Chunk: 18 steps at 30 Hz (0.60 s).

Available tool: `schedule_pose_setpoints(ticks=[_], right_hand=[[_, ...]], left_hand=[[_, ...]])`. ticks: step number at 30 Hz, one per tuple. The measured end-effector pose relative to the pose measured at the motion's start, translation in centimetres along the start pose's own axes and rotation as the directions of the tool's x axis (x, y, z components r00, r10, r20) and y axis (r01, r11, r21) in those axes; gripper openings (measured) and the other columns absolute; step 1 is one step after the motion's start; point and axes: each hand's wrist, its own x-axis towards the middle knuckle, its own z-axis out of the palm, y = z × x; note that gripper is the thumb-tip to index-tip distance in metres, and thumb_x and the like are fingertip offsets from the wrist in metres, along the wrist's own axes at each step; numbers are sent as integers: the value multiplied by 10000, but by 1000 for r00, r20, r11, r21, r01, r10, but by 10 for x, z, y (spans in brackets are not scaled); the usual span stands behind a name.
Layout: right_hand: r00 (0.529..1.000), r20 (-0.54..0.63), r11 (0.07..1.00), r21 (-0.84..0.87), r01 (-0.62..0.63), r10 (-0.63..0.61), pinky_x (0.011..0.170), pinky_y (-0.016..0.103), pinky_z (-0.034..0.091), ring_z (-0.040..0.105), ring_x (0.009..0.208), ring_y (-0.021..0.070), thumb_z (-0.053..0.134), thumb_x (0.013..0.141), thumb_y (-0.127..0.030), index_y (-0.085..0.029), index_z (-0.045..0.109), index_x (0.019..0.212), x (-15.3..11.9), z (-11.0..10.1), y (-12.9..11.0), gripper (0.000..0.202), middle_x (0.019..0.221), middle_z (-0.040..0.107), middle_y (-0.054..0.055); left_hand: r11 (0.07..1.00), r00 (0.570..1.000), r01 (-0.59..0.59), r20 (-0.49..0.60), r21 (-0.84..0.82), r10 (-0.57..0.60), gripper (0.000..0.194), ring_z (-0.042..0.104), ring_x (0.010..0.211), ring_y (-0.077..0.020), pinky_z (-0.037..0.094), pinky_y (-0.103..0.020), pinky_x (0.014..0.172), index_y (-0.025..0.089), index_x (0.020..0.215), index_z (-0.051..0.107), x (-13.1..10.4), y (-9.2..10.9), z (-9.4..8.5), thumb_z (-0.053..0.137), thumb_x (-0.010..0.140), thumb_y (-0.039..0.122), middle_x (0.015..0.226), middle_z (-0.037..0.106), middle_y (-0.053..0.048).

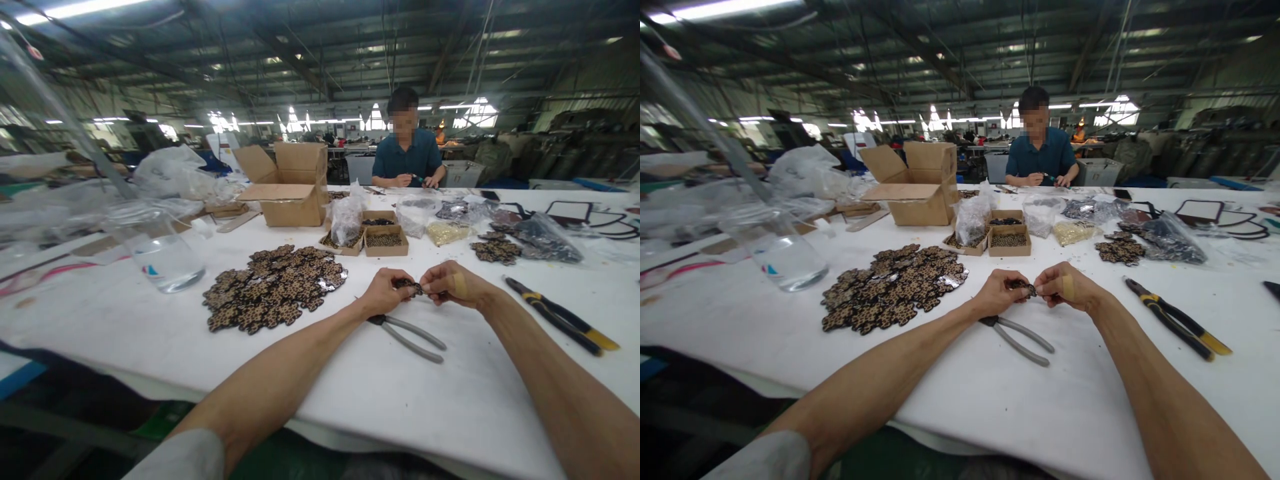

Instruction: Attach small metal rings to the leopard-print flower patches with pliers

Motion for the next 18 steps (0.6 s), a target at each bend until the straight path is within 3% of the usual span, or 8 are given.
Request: schedule_pose_setpoints(ticks=[5,9,18], right_hand=[[997,78,999,37,-18,15,555,277,452,542,583,128,799,612,-206,-109,727,814,2,0,3,236,654,621,33],[998,64,996,82,20,-25,561,278,451,543,593,129,821,604,-230,-117,715,813,4,3,5,260,651,610,23],[997,33,994,81,73,-76,553,285,464,546,568,128,852,622,-300,-124,685,829,8,12,9,319,637,614,16]], left_hand=[[987,997,-71,-3,144,72,227,589,683,-121,440,-213,637,118,859,729,-4,6,0,728,777,330,733,683,-39],[975,995,-80,-36,205,89,206,561,680,-113,419,-211,631,125,877,735,-6,10,-1,708,786,308,736,673,-29],[994,999,1,-38,114,4,219,569,616,-104,433,-205,593,101,903,736,-7,15,0,682,773,269,692,673,-47]])
